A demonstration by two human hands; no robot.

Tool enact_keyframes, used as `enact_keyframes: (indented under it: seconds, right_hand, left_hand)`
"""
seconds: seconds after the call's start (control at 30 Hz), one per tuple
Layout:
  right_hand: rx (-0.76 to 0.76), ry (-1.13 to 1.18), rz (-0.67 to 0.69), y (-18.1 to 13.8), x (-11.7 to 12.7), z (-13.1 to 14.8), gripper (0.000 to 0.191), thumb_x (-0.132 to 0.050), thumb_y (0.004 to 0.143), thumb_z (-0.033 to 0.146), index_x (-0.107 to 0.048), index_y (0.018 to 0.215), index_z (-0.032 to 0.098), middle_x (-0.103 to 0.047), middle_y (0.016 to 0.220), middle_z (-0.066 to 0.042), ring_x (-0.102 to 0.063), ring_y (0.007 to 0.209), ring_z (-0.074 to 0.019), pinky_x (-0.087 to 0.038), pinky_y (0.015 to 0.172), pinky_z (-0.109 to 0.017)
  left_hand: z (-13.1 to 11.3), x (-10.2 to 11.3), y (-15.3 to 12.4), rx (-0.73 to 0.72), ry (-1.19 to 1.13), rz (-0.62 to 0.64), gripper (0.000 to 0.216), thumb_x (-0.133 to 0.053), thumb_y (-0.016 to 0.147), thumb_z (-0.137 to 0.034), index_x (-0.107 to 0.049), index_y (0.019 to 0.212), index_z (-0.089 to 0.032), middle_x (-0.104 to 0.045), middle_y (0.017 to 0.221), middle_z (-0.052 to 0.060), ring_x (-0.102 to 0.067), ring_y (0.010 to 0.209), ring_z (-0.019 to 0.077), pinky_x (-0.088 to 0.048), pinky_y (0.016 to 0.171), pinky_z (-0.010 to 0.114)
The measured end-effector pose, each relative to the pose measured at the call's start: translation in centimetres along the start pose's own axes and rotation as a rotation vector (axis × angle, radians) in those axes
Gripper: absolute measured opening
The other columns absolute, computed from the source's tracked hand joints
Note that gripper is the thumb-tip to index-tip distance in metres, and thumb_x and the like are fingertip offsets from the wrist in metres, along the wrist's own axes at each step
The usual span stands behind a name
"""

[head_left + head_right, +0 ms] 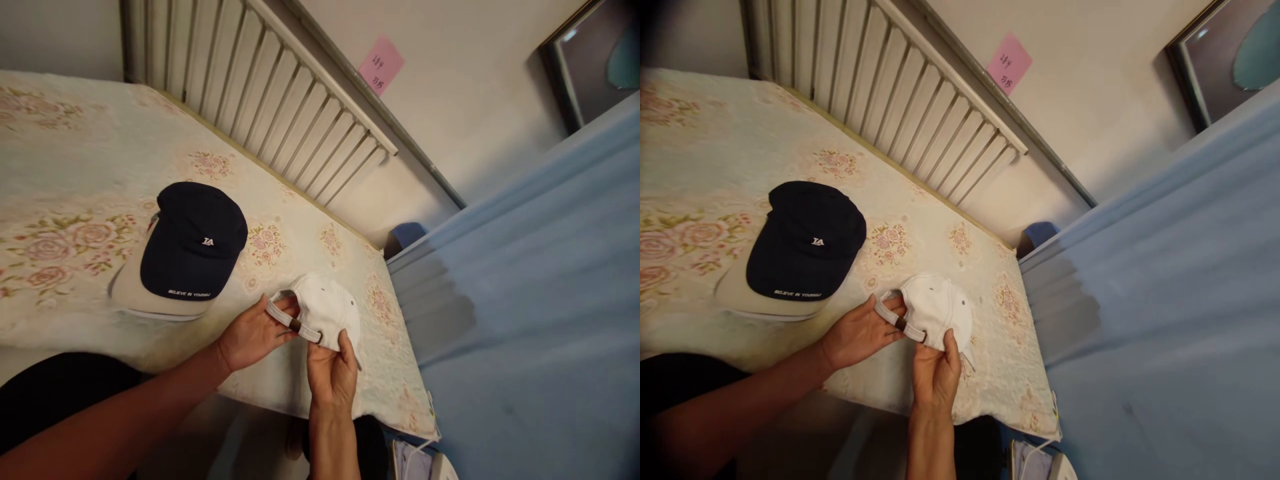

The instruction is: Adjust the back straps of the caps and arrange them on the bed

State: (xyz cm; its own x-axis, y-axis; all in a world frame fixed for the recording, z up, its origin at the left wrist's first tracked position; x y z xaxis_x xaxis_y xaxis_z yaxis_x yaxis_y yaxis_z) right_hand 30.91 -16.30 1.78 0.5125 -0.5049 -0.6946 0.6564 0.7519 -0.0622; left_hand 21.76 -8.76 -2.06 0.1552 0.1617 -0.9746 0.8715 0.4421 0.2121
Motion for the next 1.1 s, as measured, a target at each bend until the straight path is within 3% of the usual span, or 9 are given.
enact_keyframes:
  seconds: [0.2, 0.37, 0.53, 0.63, 0.8, 0.97, 1.1]
  right_hand:
    - [-0.034, 0.103, -0.021, -0.5, 2.2, 2.3, 0.038, -0.055, 0.086, 0.023, -0.058, 0.124, 0.022, -0.066, 0.124, -0.005, -0.055, 0.122, -0.0152, -0.036, 0.110, -0.039]
    - [-0.028, 0.147, -0.070, -0.7, 4.9, 4.9, 0.033, -0.056, 0.084, 0.023, -0.063, 0.117, 0.021, -0.070, 0.116, -0.006, -0.058, 0.119, -0.0163, -0.038, 0.109, -0.041]
    - [-0.012, 0.237, -0.146, -1.1, 7.8, 7.4, 0.027, -0.056, 0.085, 0.030, -0.068, 0.108, 0.020, -0.072, 0.111, -0.004, -0.060, 0.116, -0.0163, -0.035, 0.111, -0.040]
    - [-0.003, 0.294, -0.129, -1.9, 8.2, 8.1, 0.028, -0.059, 0.083, 0.038, -0.068, 0.106, 0.023, -0.072, 0.111, -0.003, -0.061, 0.115, -0.0179, -0.034, 0.111, -0.043]
    - [-0.100, 0.335, -0.081, -3.6, 8.1, 7.3, 0.025, -0.063, 0.080, 0.031, -0.070, 0.102, 0.023, -0.072, 0.111, -0.004, -0.062, 0.112, -0.0198, -0.038, 0.108, -0.046]
    - [-0.131, 0.346, -0.113, -4.1, 9.1, 7.3, 0.022, -0.059, 0.083, 0.027, -0.069, 0.101, 0.021, -0.073, 0.107, -0.004, -0.065, 0.107, -0.0163, -0.043, 0.104, -0.041]
    - [-0.127, 0.350, -0.157, -3.9, 9.6, 8.0, 0.023, -0.055, 0.086, 0.024, -0.068, 0.104, 0.020, -0.074, 0.105, -0.005, -0.067, 0.101, -0.0163, -0.046, 0.100, -0.042]
  left_hand:
    - [2.6, -1.2, 0.4, -0.045, -0.124, -0.113, 0.046, -0.041, 0.094, -0.047, -0.055, 0.119, -0.011, -0.062, 0.121, 0.014, -0.055, 0.117, 0.0257, -0.039, 0.103, 0.044]
    - [5.0, -1.5, 1.5, -0.151, -0.204, -0.330, 0.031, -0.043, 0.095, -0.032, -0.060, 0.099, -0.008, -0.069, 0.101, 0.014, -0.065, 0.103, 0.0237, -0.048, 0.098, 0.040]
    - [8.0, -2.2, 2.8, -0.161, -0.152, -0.503, 0.022, -0.041, 0.093, -0.014, -0.058, 0.106, -0.007, -0.070, 0.096, 0.014, -0.070, 0.090, 0.0202, -0.056, 0.087, 0.034]
    - [9.8, -3.2, 3.3, -0.142, -0.119, -0.511, 0.025, -0.041, 0.092, -0.011, -0.055, 0.112, -0.007, -0.070, 0.096, 0.015, -0.070, 0.090, 0.0204, -0.057, 0.085, 0.033]
    - [12.4, -4.3, 3.2, -0.044, -0.083, -0.487, 0.039, -0.042, 0.092, -0.013, -0.045, 0.129, -0.005, -0.071, 0.097, 0.015, -0.070, 0.090, 0.0214, -0.057, 0.084, 0.033]
    - [11.8, -4.6, 3.1, -0.095, -0.055, -0.434, 0.046, -0.041, 0.092, -0.017, -0.040, 0.136, -0.004, -0.070, 0.104, 0.017, -0.067, 0.101, 0.0253, -0.055, 0.090, 0.037]
    - [11.2, -5.0, 3.1, -0.134, -0.032, -0.415, 0.047, -0.039, 0.095, -0.020, -0.037, 0.138, -0.003, -0.071, 0.101, 0.017, -0.068, 0.098, 0.0265, -0.056, 0.088, 0.040]
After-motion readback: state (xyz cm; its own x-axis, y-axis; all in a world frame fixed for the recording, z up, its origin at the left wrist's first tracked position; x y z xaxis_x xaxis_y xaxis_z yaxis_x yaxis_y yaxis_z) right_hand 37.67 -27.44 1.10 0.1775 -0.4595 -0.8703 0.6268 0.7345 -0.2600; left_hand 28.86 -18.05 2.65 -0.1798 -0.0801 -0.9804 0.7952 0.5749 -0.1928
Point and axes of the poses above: each hand's wrist, its own y-axis towards the middle knuckle, its own x-axis out of the back of the hand, z = x × y, the point moved 9 cm from there along y, towards the middle knuckle
